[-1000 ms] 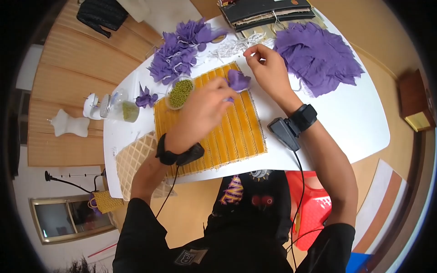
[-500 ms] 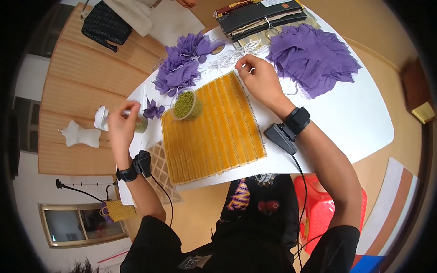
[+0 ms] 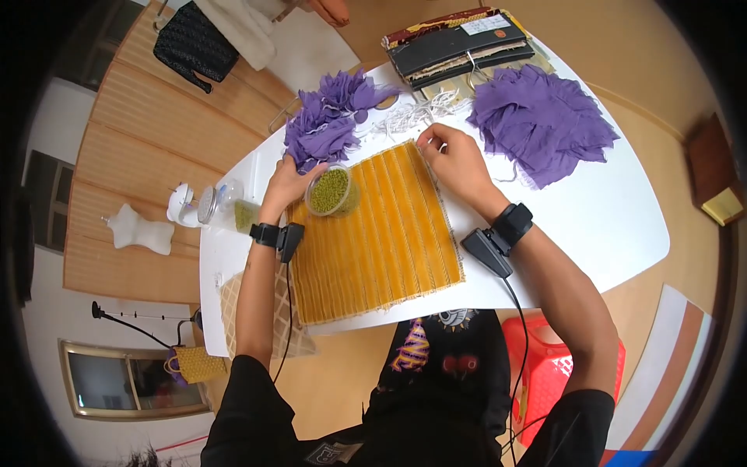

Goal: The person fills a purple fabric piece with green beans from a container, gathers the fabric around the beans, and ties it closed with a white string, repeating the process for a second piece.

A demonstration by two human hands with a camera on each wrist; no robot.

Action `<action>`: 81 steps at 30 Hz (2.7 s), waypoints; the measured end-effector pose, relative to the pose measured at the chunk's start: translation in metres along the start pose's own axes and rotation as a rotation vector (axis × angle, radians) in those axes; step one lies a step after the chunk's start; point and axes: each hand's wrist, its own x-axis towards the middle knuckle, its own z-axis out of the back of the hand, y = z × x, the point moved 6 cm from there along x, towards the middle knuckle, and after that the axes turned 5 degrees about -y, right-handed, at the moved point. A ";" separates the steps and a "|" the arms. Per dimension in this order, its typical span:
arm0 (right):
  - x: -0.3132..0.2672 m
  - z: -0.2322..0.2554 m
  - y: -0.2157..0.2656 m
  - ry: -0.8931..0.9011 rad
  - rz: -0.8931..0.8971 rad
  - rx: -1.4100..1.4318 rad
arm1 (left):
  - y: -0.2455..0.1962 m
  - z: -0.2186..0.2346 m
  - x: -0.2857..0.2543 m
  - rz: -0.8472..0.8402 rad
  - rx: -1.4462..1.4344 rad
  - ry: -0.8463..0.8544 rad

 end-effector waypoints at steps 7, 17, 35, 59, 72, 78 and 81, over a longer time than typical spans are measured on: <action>-0.003 -0.002 -0.002 0.025 -0.053 -0.005 | -0.008 -0.011 0.036 0.079 0.139 0.061; -0.004 -0.002 0.003 0.102 -0.063 -0.074 | 0.039 -0.020 0.070 0.133 0.058 0.120; 0.005 0.005 -0.001 0.050 -0.043 -0.002 | -0.064 0.079 -0.048 -0.173 -0.248 -0.208; 0.042 0.122 0.008 -0.223 0.157 -0.929 | -0.005 0.052 -0.103 -0.250 -0.303 0.089; 0.024 0.112 0.069 -0.457 0.308 -0.497 | -0.085 0.049 -0.154 -0.637 -0.894 0.713; -0.018 0.013 0.073 0.188 -0.301 0.460 | -0.117 -0.010 -0.173 -0.137 -1.494 1.305; -0.032 -0.015 0.068 0.391 -0.482 0.640 | -0.112 -0.036 -0.158 0.015 -1.749 1.211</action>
